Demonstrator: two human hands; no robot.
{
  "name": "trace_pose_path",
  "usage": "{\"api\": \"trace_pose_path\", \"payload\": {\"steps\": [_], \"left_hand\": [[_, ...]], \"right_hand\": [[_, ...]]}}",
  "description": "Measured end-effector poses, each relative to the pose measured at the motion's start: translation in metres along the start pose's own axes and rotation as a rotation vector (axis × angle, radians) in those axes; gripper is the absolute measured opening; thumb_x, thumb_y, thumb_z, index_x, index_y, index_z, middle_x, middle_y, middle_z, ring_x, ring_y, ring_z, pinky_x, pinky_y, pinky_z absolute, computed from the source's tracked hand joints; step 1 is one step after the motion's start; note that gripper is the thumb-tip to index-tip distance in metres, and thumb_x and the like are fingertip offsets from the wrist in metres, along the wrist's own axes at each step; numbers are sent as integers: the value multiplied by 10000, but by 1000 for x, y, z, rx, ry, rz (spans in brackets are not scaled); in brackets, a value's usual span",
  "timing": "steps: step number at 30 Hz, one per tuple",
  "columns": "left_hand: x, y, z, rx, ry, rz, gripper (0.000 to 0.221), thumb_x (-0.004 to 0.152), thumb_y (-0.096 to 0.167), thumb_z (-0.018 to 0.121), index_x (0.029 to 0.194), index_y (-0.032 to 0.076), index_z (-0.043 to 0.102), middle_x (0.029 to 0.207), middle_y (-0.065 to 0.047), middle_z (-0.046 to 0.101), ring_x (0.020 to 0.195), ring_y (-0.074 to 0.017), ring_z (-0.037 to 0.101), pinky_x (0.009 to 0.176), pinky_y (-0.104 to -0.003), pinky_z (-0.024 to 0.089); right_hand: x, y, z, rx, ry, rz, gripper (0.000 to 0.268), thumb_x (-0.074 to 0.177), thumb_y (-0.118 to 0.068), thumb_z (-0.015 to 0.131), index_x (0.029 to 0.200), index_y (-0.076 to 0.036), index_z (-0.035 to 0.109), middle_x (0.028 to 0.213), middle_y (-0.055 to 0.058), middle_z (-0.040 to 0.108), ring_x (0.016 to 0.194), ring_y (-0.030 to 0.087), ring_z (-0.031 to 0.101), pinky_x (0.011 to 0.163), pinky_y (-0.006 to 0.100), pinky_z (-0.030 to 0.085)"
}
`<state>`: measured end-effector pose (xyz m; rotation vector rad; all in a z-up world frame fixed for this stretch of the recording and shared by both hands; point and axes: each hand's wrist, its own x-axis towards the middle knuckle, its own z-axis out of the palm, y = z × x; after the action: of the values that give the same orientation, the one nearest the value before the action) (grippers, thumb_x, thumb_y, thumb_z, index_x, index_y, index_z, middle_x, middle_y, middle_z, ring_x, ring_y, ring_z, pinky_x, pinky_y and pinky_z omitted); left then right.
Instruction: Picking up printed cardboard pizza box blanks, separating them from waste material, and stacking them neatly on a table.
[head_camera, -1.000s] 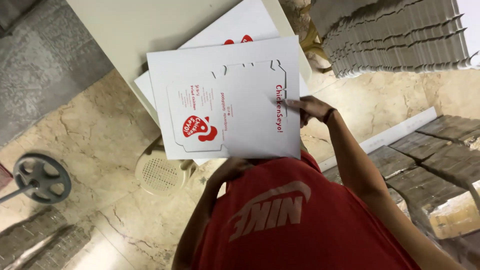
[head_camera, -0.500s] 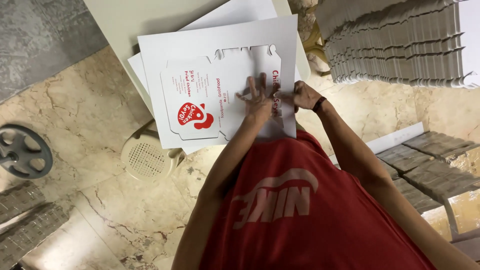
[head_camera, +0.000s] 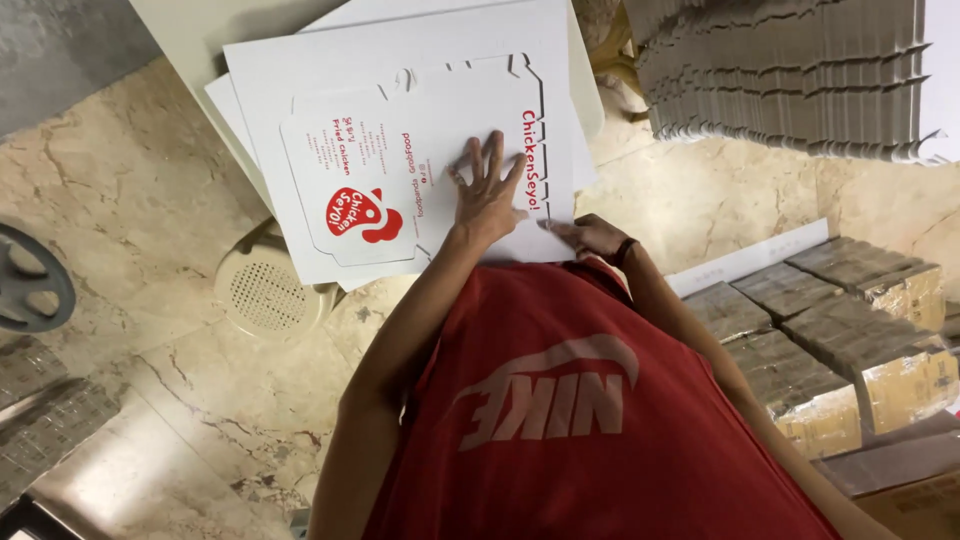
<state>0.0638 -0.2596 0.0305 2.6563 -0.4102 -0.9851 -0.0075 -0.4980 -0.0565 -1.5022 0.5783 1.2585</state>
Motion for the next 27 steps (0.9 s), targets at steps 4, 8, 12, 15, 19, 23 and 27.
{"api": "trace_pose_path", "payload": {"steps": [4,8,12,15,19,23,27], "left_hand": [[8,19,-3,-2,-66,-23,1012,885,501,798,1654,230,199,1684,-240,-101,1505,-564,-123,1021,-885,226],[23,40,-4,-6,-64,-94,1123,858,507,836,1666,238,104,1668,-266,-156,1475,-614,-149,979,-911,241],[27,46,-4,24,-103,-147,1185,851,462,861,1670,254,30,1645,-273,-241,1432,-650,-221,904,-961,208],[47,40,23,157,-74,-194,1068,922,377,796,1674,236,50,1646,-287,-214,1439,-641,-198,942,-922,279],[39,43,10,82,-62,-175,1145,883,325,860,1676,260,37,1679,-286,-94,1450,-633,-182,909,-945,217],[28,37,8,-48,-69,-119,1086,898,366,845,1672,253,91,1676,-260,-161,1479,-604,-170,943,-940,204],[19,46,16,8,8,-136,1180,810,320,905,1677,200,113,1678,-277,-140,1488,-620,-114,962,-903,277]], "right_hand": [[-40,-72,-9,-148,33,-127,715,878,-626,768,1025,73,756,850,233,720,799,313,724,705,400,593],[-42,-92,-16,-461,153,-339,544,985,-459,675,952,80,744,814,248,709,853,394,714,762,446,546],[63,28,-64,-1521,531,-1463,336,960,-140,722,1233,50,672,602,78,503,620,224,608,669,345,521],[26,-7,-23,-690,309,-580,438,893,-425,694,619,-84,691,567,136,618,634,374,682,609,376,507],[-8,-28,-28,-553,226,-686,372,838,-258,650,543,-37,601,480,152,498,495,250,562,541,378,445],[-66,-69,-7,31,119,-270,573,960,-482,608,949,89,636,907,268,627,736,354,673,686,476,541],[-66,-46,15,385,47,-113,633,993,-528,662,1136,89,674,906,245,690,817,378,747,730,529,638]]}}
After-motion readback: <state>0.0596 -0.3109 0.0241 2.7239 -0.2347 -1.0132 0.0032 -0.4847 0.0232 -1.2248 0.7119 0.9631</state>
